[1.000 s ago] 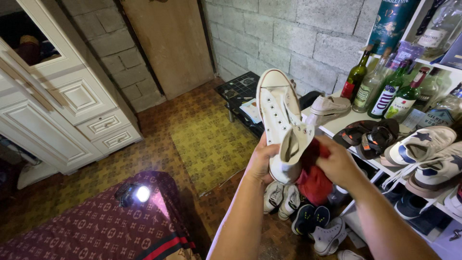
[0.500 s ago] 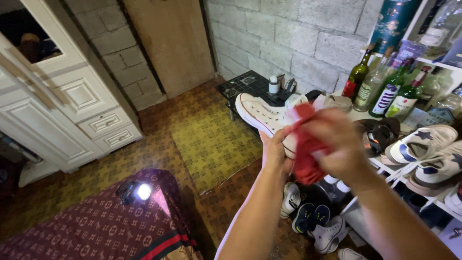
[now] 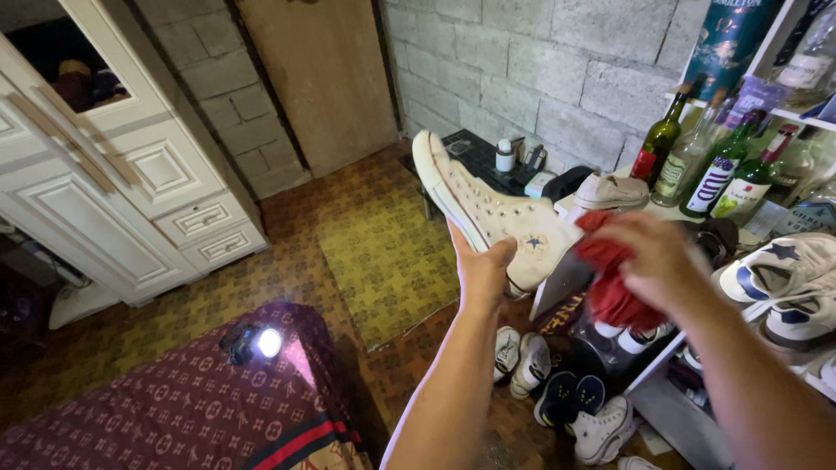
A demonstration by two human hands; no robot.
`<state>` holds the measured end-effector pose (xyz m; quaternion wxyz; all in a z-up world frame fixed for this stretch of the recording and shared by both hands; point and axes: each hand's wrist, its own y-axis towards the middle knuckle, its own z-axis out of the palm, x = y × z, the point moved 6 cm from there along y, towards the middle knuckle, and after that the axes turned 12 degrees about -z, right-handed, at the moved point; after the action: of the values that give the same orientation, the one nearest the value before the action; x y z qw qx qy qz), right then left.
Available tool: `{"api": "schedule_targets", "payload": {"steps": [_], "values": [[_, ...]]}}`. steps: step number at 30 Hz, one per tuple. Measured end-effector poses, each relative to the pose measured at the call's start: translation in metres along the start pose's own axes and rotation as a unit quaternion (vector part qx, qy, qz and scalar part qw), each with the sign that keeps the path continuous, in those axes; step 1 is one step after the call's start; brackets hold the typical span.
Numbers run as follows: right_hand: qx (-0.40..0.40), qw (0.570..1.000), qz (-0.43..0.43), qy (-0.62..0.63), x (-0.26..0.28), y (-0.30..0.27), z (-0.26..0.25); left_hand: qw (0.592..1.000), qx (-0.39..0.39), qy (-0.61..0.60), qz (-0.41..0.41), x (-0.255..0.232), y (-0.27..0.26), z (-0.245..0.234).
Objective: The person wipes a white canvas sneaker with a red cloth, cleaning the upper, toe, and sides. The person then places the shoe into a shoe cabinet and retrieves another white sneaker to continue wiping.
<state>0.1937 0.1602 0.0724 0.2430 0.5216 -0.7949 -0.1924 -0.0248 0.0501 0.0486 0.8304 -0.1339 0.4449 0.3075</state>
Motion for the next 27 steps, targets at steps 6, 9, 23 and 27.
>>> {"api": "schedule_targets", "payload": {"steps": [6,9,23,27], "values": [[-0.221,0.975,-0.029,-0.005,0.036,0.012,-0.081,0.999,0.003,0.023,-0.041,0.005,0.004,0.011],[-0.149,0.963,-0.212,0.079,0.093,0.036,-0.073,0.998,0.033,0.032,-0.042,0.017,0.008,0.018],[0.12,0.989,-0.021,-0.079,-0.022,0.051,-0.014,0.983,0.174,0.048,-0.016,0.024,0.01,0.011],[-0.08,0.997,0.008,0.017,-0.04,0.043,-0.062,0.966,0.191,-0.087,-0.148,0.04,0.011,0.011]]}}
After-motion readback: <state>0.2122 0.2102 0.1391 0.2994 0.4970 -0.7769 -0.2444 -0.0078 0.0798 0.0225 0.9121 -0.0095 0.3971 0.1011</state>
